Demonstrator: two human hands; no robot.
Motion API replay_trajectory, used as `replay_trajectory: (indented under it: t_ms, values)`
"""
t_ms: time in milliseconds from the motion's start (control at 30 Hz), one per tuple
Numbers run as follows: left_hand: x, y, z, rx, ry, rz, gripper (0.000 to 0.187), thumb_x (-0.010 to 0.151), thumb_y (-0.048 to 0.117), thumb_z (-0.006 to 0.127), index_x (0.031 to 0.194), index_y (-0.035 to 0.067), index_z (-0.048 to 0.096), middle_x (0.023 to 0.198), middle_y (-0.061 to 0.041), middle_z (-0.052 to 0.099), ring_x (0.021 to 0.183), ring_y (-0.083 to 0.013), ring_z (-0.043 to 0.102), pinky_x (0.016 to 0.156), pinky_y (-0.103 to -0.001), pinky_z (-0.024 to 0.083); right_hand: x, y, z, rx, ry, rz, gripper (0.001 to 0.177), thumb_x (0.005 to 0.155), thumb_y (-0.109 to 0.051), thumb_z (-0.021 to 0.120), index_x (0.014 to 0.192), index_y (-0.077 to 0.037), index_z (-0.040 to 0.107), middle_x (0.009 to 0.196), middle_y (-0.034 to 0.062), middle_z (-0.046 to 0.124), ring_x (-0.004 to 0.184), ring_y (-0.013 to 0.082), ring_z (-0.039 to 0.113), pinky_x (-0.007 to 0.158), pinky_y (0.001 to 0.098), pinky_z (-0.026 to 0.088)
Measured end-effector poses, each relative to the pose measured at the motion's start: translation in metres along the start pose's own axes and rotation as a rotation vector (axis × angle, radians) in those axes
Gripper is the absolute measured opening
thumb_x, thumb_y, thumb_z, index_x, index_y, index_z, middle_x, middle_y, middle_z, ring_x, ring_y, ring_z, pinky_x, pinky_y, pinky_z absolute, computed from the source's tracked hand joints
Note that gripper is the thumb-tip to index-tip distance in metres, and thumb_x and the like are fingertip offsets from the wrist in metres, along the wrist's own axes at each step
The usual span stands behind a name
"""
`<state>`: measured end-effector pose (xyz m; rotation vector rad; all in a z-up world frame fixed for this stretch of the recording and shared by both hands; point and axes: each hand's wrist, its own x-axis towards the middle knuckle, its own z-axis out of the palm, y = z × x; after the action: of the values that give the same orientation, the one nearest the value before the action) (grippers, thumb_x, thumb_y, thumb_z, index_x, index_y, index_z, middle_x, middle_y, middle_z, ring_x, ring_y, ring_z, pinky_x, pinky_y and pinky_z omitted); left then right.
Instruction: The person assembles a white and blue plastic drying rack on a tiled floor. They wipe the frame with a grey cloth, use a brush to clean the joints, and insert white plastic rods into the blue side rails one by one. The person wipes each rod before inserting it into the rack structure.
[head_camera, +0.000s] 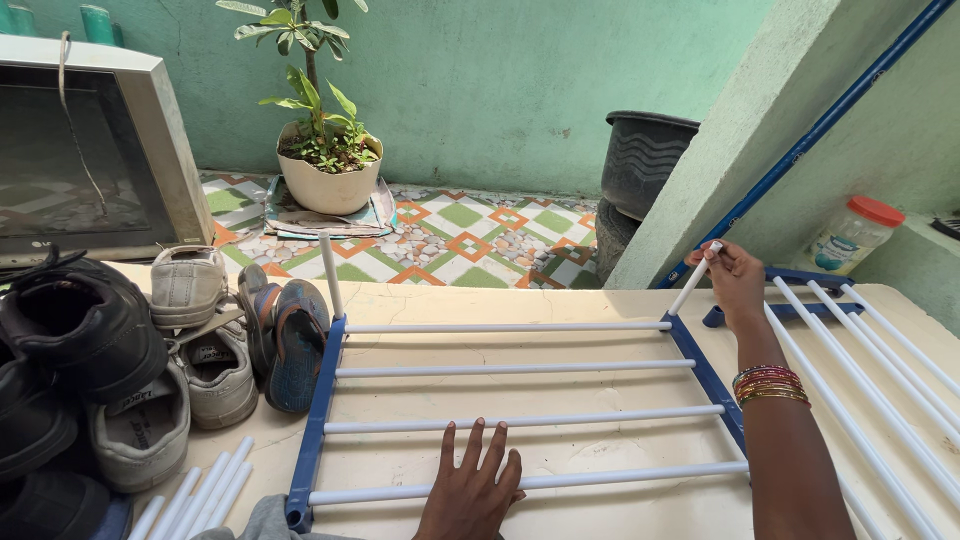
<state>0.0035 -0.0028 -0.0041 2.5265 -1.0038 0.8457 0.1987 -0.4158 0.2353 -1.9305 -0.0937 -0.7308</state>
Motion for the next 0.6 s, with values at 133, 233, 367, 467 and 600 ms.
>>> replay_trajectory:
  t_ms: [133, 233, 367, 467, 600]
  values:
    - [-0.001, 0.000, -0.001, 0.000, 0.019, 0.005, 0.053, 0.099, 0.052, 0.055, 0.125, 0.005, 0.062, 0.145, -0.030, 0.048, 0.135, -0.0544, 0.040, 0.107, -0.081, 0.018, 0.000, 0.012, 0.016, -0.094, 0.181, -0.069, 0.011, 0.108, -0.007, 0.062, 0.106, 0.003, 0.068, 0.092, 0.0088, 0.074, 0.088, 0.0151, 0.074, 0.083, 0.0271, 0.059]
    - [0.000, 0.000, -0.002, -0.012, 0.004, 0.009, 0.053, 0.099, 0.051, 0.057, 0.125, 0.005, 0.061, 0.145, -0.031, 0.047, 0.135, -0.0549, 0.040, 0.106, -0.081, 0.018, 0.003, 0.023, 0.030, -0.179, 0.321, -0.149, 0.009, 0.106, -0.002, 0.063, 0.103, 0.004, 0.069, 0.089, 0.0077, 0.073, 0.082, 0.0135, 0.073, 0.077, 0.0256, 0.059]
    - [0.000, 0.000, -0.005, -0.020, 0.024, 0.015, 0.054, 0.097, 0.050, 0.059, 0.125, 0.004, 0.061, 0.145, -0.032, 0.047, 0.135, -0.0558, 0.039, 0.106, -0.081, 0.019, 0.004, 0.024, 0.051, -0.188, 0.451, -0.151, 0.009, 0.105, 0.000, 0.062, 0.105, 0.006, 0.069, 0.090, 0.0094, 0.073, 0.080, 0.0141, 0.071, 0.075, 0.0278, 0.058]
    - [-0.001, 0.000, -0.008, -0.016, 0.021, 0.023, 0.053, 0.098, 0.049, 0.059, 0.126, 0.004, 0.060, 0.146, -0.032, 0.047, 0.135, -0.0556, 0.039, 0.106, -0.081, 0.019, -0.002, 0.000, 0.043, -0.223, 0.412, 0.098, 0.015, 0.104, -0.010, 0.063, 0.112, -0.001, 0.071, 0.104, 0.0108, 0.073, 0.092, 0.0170, 0.069, 0.085, 0.0345, 0.055]
    - [0.000, 0.001, -0.012, -0.014, 0.019, 0.027, 0.052, 0.097, 0.048, 0.060, 0.126, 0.004, 0.060, 0.146, -0.032, 0.046, 0.134, -0.0562, 0.039, 0.105, -0.082, 0.019, -0.014, -0.038, 0.005, 0.258, 0.330, 0.444, 0.032, 0.109, -0.026, 0.050, 0.129, -0.007, 0.067, 0.140, 0.0062, 0.053, 0.126, 0.0208, 0.050, 0.109, 0.0455, 0.041]
